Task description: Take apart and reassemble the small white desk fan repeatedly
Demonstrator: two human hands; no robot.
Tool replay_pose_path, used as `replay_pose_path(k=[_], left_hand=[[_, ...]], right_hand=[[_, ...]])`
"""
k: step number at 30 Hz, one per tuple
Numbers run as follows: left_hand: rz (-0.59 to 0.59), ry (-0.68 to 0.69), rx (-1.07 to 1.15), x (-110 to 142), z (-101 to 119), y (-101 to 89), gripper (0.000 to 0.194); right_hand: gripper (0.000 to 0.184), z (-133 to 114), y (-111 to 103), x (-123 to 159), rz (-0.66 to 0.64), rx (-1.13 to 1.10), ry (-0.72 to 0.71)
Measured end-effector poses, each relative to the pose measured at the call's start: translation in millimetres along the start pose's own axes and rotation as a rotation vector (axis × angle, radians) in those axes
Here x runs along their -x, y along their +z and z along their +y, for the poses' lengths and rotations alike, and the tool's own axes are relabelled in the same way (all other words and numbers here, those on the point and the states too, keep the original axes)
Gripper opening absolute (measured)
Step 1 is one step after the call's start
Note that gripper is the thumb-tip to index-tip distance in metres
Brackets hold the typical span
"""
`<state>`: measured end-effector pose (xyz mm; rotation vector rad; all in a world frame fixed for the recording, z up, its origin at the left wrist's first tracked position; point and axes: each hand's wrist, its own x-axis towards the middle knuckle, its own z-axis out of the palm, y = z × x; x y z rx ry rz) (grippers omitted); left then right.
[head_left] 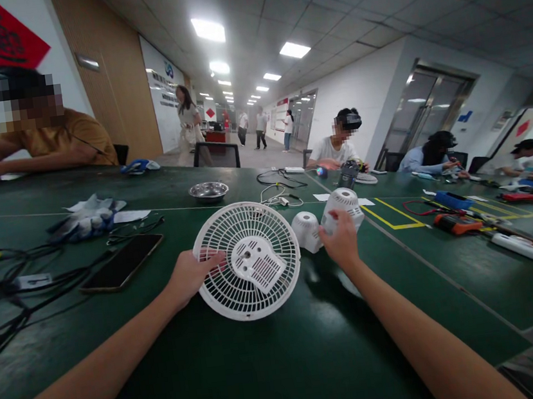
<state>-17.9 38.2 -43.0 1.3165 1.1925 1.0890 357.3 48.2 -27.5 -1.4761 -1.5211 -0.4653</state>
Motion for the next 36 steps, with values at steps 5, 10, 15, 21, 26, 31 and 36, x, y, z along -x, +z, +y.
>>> replay_pose_path(k=[5,10,15,21,26,31,36], left_hand=[[-0.025,0.013,-0.006,-1,-1,-1.0,0.035],[-0.01,0.023,-0.022,0,-1,-1.0,0.033],[-0.026,0.015,-0.029,-1,-2,-1.8,0.034],[-0.035,0.006,-0.012,-2,-3,-2.7,0.033],[-0.03,0.027,-0.046,-1,-2,-2.1,0.033],[-0.044,0.041,-0.044,-4,-5,-3.3,0.034],[-0.058,0.025,-0.064,-6,-7,-5.6,0.038]], right_hand=[[0.068,24,-9,-14,0.306,0.017,0.233],[0.084,56,2,-10,0.025,-0.159,0.58],[0.08,65,10,-4,0.004,-0.175,0.667],[0.075,58,9,-13,0.21,-0.206,0.674],[0.069,36,0,-25,0.325,-0.438,0.445],[0.07,9,5,-15,0.096,-0.391,0.371],[0.069,0,13,-4,-0.129,-0.268,0.371]])
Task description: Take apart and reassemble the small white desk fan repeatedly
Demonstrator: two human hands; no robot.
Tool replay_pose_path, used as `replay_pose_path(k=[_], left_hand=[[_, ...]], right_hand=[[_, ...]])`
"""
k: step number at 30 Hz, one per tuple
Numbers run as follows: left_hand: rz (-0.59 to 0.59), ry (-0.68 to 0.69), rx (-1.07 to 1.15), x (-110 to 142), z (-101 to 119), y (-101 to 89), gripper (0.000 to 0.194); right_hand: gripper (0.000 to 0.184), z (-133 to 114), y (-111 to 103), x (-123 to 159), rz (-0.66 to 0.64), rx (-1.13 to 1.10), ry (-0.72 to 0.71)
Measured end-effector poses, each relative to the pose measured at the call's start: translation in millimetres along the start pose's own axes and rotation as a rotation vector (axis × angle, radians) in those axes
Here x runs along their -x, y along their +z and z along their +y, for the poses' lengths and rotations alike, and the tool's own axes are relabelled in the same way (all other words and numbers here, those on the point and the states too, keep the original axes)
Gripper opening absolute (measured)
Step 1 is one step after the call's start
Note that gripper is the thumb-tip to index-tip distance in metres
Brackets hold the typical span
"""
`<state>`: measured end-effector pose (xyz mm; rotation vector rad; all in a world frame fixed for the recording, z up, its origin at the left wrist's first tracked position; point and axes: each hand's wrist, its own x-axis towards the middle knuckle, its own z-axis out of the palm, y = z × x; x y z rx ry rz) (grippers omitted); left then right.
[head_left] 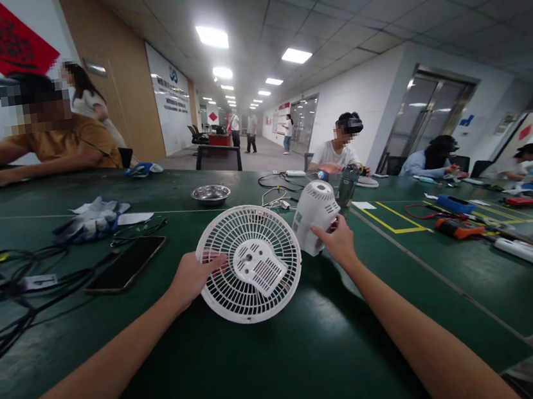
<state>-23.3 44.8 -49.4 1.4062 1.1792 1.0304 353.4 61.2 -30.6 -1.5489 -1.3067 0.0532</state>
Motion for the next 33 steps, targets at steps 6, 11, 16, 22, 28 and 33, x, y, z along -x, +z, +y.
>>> replay_pose_path(k=[6,11,16,22,28,33], left_hand=[[0.029,-0.019,0.003,0,1,0.7,0.042],[0.035,0.008,0.04,0,1,2.6,0.043],[0.021,0.043,0.019,-1,-1,1.8,0.041],[0.022,0.036,-0.008,1,0,0.7,0.037],[0.019,-0.016,0.013,1,2,0.7,0.037],[0.021,-0.009,0.009,2,3,0.8,0.034]], right_hand=[[0.076,10,-13,-10,0.18,0.056,0.058],[0.075,31,-28,-23,0.275,0.092,0.16],[0.086,42,-29,-27,0.28,0.067,0.128],[0.083,42,-32,-30,0.328,0.021,0.06],[0.081,47,-34,-33,0.33,-0.046,0.017],[0.083,44,-35,-34,0.354,0.008,-0.024]])
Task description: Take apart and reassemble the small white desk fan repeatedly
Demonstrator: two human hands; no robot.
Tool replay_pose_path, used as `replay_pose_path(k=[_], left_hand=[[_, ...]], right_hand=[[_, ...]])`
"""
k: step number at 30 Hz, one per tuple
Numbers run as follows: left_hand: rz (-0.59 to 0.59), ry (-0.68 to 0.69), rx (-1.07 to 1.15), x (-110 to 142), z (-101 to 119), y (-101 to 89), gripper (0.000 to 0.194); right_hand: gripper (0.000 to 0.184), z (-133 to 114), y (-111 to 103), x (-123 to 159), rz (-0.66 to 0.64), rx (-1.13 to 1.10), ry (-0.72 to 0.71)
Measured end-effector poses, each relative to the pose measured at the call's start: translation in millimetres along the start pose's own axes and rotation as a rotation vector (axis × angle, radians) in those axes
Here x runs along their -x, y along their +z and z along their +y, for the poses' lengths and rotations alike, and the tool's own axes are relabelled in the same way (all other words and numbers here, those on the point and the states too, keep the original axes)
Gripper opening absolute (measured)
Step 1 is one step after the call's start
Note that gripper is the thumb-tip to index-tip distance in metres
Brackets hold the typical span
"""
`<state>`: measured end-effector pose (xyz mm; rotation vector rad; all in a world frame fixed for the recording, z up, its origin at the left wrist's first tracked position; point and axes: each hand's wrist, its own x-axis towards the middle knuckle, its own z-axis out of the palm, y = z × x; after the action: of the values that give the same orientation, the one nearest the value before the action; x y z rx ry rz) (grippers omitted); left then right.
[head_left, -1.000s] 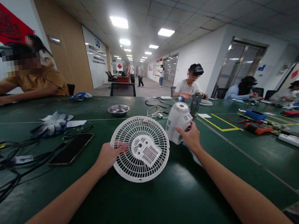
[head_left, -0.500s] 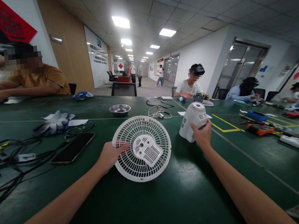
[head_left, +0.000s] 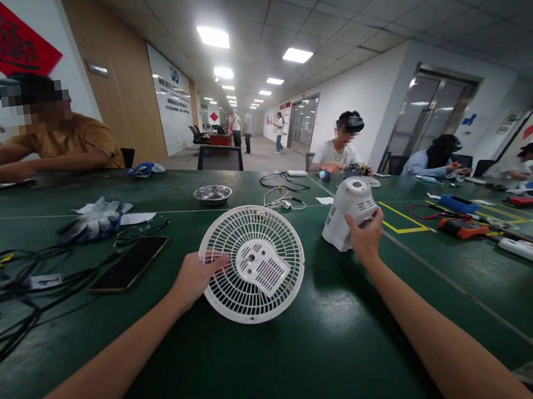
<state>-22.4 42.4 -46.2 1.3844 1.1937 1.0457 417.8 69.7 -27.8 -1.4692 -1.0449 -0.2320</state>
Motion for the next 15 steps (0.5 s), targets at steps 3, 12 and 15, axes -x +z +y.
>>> replay_pose_path(k=[3,12,15], left_hand=[[-0.015,0.026,0.002,1,0,0.0,0.035],[0.014,-0.014,-0.045,0,3,1.3,0.033],[0.005,-0.003,-0.035,-2,1,0.5,0.032]], right_hand=[[0.085,-9,-5,1,0.09,0.043,-0.095],[0.077,-59,7,51,-0.34,-0.009,-0.203],[0.074,-53,22,68,-0.533,0.044,-0.167]])
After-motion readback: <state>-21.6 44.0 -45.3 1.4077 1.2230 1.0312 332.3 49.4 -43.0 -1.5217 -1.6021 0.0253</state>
